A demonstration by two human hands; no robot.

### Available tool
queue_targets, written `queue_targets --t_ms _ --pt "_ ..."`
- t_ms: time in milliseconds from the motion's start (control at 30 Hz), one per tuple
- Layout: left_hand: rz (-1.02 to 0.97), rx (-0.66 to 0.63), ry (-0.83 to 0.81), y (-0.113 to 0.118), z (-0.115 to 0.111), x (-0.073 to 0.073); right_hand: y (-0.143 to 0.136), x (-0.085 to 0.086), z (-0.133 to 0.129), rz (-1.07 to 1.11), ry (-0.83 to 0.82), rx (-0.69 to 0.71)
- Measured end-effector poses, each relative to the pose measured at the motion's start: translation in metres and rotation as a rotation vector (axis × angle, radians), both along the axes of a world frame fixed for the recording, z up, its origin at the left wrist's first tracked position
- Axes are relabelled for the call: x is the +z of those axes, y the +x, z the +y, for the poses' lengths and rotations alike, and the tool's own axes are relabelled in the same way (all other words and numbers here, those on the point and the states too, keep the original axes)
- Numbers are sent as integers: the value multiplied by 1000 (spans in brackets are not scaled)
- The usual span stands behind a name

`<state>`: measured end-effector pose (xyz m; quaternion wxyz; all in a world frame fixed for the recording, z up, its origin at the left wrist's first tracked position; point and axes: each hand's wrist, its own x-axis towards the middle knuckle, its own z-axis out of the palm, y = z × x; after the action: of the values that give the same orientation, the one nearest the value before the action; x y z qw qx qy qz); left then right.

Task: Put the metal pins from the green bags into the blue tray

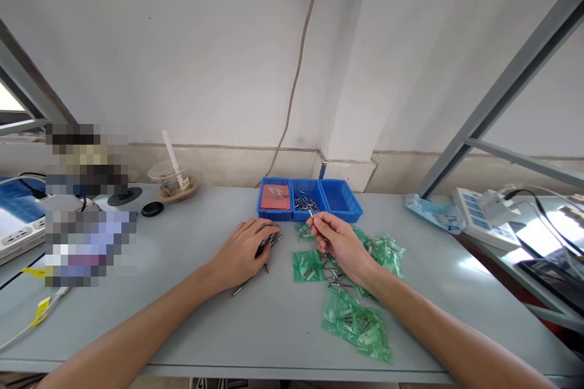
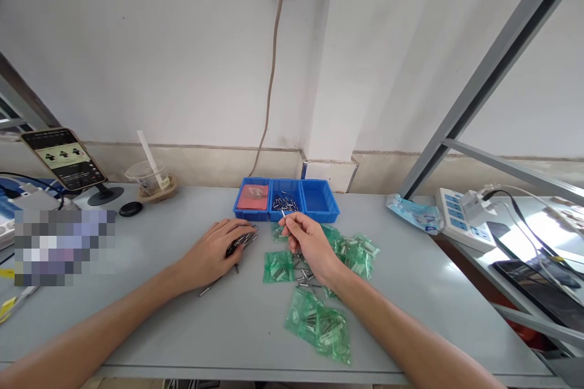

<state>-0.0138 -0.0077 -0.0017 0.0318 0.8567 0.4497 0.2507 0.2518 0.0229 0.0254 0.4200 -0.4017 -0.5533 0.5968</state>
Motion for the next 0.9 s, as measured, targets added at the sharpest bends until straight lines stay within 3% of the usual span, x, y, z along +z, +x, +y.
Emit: queue_targets --t_ms 567,900 --pt "5 47 -11 -1 -1 -2 0 1 3 -19 14 -167" --pt "21 52 6 -1 1 -7 2 1 6 -19 136 -290"
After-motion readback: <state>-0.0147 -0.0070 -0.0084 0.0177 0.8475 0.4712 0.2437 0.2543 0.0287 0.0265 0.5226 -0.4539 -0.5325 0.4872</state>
